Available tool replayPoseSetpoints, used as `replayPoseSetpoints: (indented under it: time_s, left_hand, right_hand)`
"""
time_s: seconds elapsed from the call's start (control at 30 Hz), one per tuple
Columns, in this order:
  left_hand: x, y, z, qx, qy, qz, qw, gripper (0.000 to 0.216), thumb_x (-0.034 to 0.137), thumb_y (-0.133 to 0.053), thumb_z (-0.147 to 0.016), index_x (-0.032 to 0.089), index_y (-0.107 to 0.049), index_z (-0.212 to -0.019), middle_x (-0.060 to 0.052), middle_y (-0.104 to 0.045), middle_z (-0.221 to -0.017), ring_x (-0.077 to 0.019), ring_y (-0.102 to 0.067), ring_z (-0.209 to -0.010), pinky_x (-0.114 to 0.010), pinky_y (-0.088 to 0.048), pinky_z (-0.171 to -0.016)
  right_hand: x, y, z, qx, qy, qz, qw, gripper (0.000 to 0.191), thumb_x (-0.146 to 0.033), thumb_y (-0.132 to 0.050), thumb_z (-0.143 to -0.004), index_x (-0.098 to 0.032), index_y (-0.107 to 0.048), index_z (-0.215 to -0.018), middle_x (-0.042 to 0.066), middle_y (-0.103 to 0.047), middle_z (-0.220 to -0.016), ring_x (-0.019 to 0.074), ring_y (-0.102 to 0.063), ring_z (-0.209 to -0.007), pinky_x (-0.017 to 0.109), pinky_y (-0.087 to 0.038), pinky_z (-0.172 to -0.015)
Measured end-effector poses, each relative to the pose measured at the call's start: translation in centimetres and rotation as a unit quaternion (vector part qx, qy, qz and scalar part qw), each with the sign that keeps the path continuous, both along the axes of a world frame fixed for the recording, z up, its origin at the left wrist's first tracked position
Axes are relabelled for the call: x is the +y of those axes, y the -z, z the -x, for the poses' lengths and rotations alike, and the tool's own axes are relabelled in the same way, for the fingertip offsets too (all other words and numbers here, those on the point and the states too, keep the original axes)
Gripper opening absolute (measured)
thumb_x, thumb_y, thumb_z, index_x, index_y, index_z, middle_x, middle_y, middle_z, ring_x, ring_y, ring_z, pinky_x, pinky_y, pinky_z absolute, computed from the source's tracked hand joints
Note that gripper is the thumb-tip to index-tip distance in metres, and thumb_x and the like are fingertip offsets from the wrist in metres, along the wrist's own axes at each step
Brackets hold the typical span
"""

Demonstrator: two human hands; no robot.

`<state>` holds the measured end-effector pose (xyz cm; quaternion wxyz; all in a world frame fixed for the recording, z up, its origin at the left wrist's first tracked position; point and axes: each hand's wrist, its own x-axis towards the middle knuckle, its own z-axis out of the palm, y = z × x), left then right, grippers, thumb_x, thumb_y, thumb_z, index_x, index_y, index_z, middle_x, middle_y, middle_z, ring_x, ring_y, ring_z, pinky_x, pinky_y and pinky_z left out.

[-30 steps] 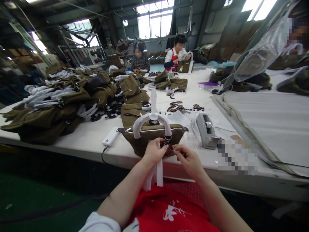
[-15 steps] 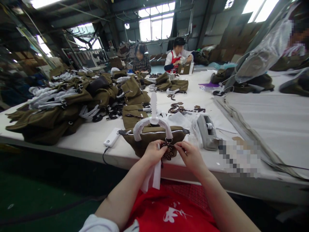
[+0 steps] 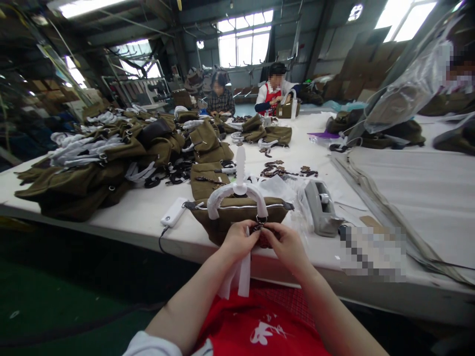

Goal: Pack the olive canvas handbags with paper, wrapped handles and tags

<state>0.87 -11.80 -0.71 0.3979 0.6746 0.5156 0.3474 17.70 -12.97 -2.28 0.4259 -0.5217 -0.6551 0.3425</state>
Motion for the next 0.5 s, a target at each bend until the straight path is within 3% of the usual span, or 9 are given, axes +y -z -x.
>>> replayPoseSetpoints:
  time_s: [0.1, 0.23, 0.5]
  left_hand:
    - [-0.8, -1.0, 0.1, 0.085, -0.029, -0.093, 0.992, 0.019, 0.03, -0.059, -0.086, 0.02, -0.071, -0.097, -0.005, -0.075, -0.092, -0.0217, -0.069, -0.085, -0.033, -0.053, -0.082]
    - [-1.5, -2.1, 0.2, 0.176, -0.089, -0.211, 0.958, 0.017, 0.022, -0.056, -0.087, 0.021, -0.067, -0.1, -0.007, -0.069, -0.097, -0.0219, -0.066, -0.088, -0.033, -0.051, -0.082]
    - [-1.1, -1.8, -1.0, 0.175, -0.069, -0.208, 0.96, 0.015, 0.029, -0.055, -0.089, 0.021, -0.066, -0.084, -0.006, -0.067, -0.084, -0.0212, -0.065, -0.083, -0.033, -0.05, -0.078]
  right_hand:
    - [-0.1, 0.4, -0.1, 0.017, 0.022, -0.018, 0.999, 0.028, -0.042, -0.056, -0.09, -0.021, -0.073, -0.097, 0.007, -0.075, -0.092, 0.0223, -0.069, -0.081, 0.034, -0.055, -0.075]
    - [0.2, 0.1, -0.6, 0.058, -0.015, 0.043, 0.997, 0.031, -0.047, -0.057, -0.089, -0.02, -0.072, -0.093, 0.005, -0.073, -0.082, 0.0208, -0.068, -0.071, 0.032, -0.057, -0.064]
    - [0.4, 0.0, -0.7, 0.101, -0.049, 0.08, 0.99, 0.035, -0.052, -0.057, -0.087, -0.019, -0.07, -0.09, 0.003, -0.07, -0.076, 0.0184, -0.066, -0.065, 0.031, -0.058, -0.06]
